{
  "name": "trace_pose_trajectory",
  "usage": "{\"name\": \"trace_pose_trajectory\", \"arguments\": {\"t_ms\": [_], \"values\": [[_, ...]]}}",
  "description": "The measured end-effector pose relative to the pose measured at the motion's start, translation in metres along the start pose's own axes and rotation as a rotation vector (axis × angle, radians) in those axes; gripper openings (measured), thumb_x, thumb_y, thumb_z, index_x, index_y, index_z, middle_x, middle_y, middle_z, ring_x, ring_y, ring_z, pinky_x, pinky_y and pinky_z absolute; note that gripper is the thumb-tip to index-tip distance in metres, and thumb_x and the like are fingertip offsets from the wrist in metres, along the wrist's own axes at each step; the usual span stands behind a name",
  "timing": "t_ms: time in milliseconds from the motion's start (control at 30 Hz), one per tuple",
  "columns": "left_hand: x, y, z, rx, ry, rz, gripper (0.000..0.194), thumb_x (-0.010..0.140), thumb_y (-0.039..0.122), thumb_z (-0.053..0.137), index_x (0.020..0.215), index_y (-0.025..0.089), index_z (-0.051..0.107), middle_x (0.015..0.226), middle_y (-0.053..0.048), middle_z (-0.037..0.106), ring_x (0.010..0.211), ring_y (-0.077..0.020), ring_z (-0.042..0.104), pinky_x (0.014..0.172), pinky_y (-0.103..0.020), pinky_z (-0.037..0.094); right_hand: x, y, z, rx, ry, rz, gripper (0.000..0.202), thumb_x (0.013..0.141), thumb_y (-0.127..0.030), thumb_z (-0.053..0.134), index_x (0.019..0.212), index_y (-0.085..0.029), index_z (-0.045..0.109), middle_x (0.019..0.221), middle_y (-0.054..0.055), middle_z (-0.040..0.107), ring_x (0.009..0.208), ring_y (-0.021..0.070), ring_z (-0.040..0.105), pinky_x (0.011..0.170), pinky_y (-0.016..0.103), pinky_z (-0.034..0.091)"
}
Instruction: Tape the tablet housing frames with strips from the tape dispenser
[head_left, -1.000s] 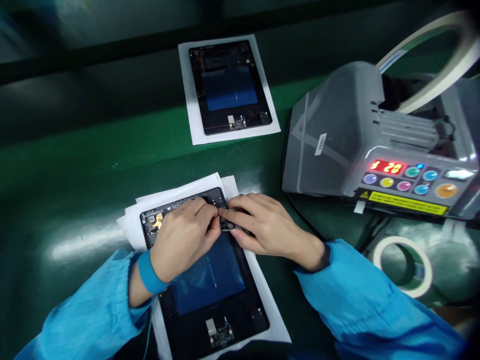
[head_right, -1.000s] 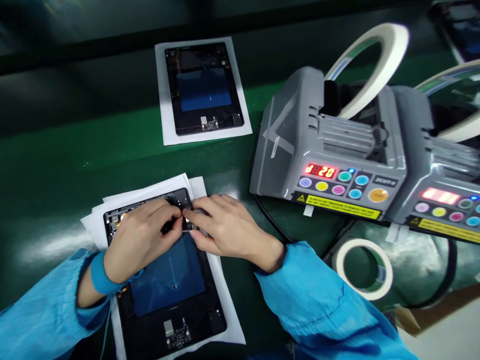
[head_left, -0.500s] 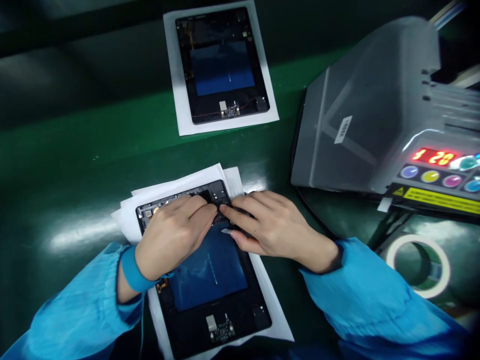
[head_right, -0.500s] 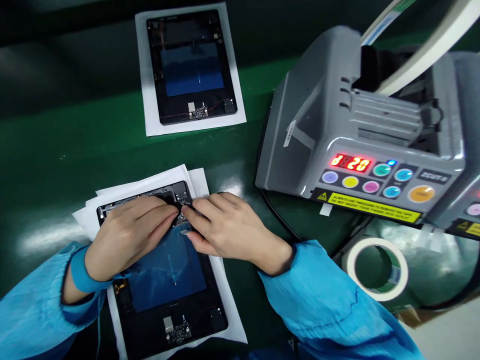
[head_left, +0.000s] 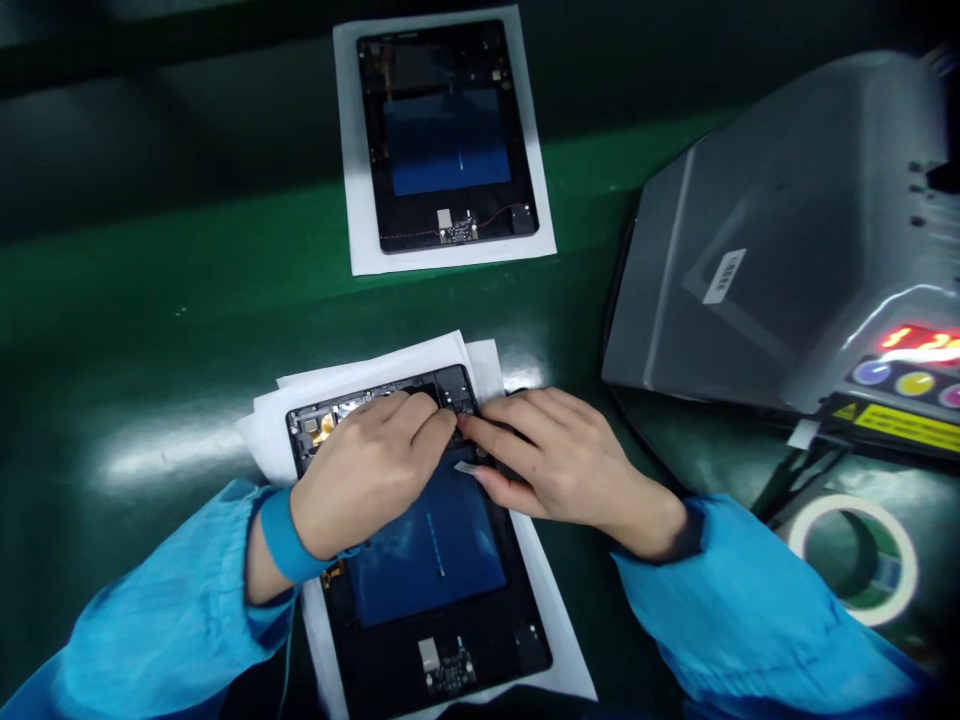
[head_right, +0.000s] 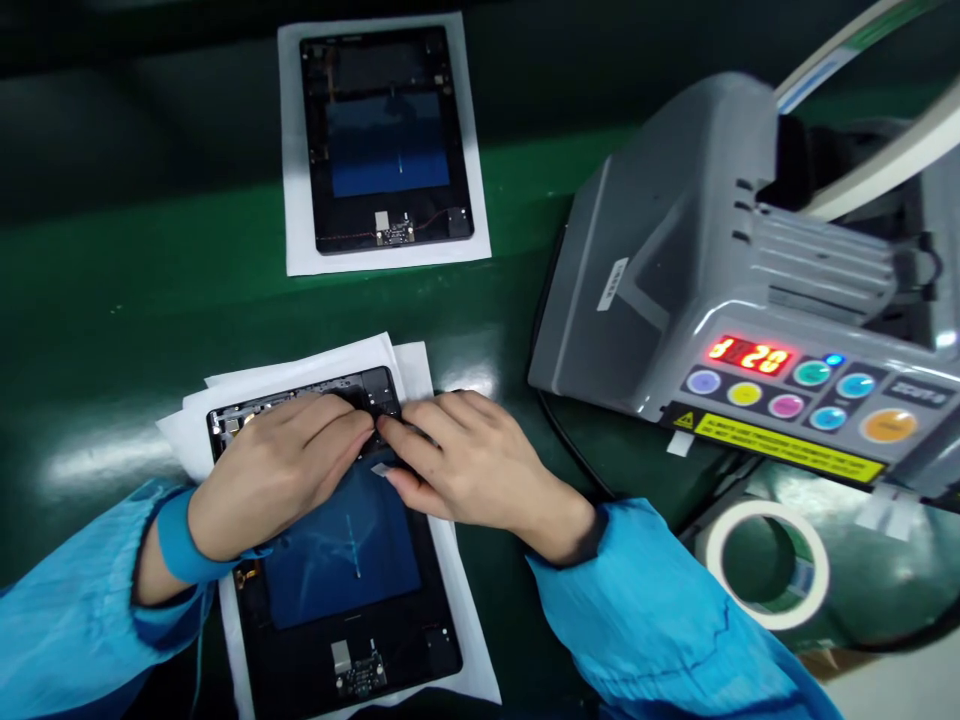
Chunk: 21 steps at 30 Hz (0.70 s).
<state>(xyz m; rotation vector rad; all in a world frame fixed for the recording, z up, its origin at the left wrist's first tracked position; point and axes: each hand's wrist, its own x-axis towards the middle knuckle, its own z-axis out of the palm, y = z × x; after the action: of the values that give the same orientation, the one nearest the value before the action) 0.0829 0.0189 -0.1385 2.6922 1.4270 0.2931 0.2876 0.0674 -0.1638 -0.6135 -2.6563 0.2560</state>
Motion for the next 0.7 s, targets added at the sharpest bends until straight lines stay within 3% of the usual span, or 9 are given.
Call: {"name": "trace_pose_trajectory", "arguments": {"t_ms": [233, 400, 567, 700], "values": [[-0.002, 0.002, -0.004, 0.013, -0.002, 0.025, 0.014, 0.087, 0.011, 0.05, 0.092, 0.01, 0.063, 0.08, -0.007, 0.06, 0.073, -0.0197, 0.058, 0.065, -0.032, 0.052, 0.003, -0.002, -0.004, -0.001, -0.011, -0.004, 0.032, 0.091, -0.035, 0.049, 0.106, -0.012, 0.066, 0.091, 0.007, 0.067, 0.077, 0.0175, 0.056, 0.064, 0.031, 0.043], [-0.011, 0.009, -0.011, 0.11, -0.037, 0.058, 0.024, 0.085, 0.01, 0.052, 0.106, 0.006, 0.062, 0.082, -0.008, 0.061, 0.073, -0.0204, 0.056, 0.064, -0.034, 0.05, 0.002, -0.002, -0.002, 0.042, -0.03, 0.02, 0.036, 0.09, -0.036, 0.05, 0.113, -0.011, 0.063, 0.095, 0.008, 0.066, 0.08, 0.0191, 0.056, 0.066, 0.033, 0.044], [-0.015, 0.015, -0.016, 0.154, -0.119, 0.036, 0.039, 0.082, 0.014, 0.056, 0.12, 0.004, 0.057, 0.096, -0.013, 0.063, 0.084, -0.0269, 0.057, 0.072, -0.041, 0.049, 0.001, -0.003, -0.002, 0.061, -0.065, 0.07, 0.035, 0.091, -0.036, 0.05, 0.114, -0.013, 0.063, 0.097, 0.007, 0.066, 0.083, 0.0191, 0.056, 0.069, 0.033, 0.044], [-0.018, 0.019, -0.016, 0.182, -0.129, 0.0, 0.04, 0.086, 0.019, 0.053, 0.123, 0.006, 0.056, 0.117, -0.016, 0.06, 0.102, -0.0331, 0.056, 0.084, -0.047, 0.047, 0.0, -0.004, -0.002, 0.021, -0.073, 0.063, 0.036, 0.09, -0.036, 0.05, 0.114, -0.013, 0.063, 0.096, 0.006, 0.066, 0.082, 0.0192, 0.056, 0.069, 0.033, 0.045]]}}
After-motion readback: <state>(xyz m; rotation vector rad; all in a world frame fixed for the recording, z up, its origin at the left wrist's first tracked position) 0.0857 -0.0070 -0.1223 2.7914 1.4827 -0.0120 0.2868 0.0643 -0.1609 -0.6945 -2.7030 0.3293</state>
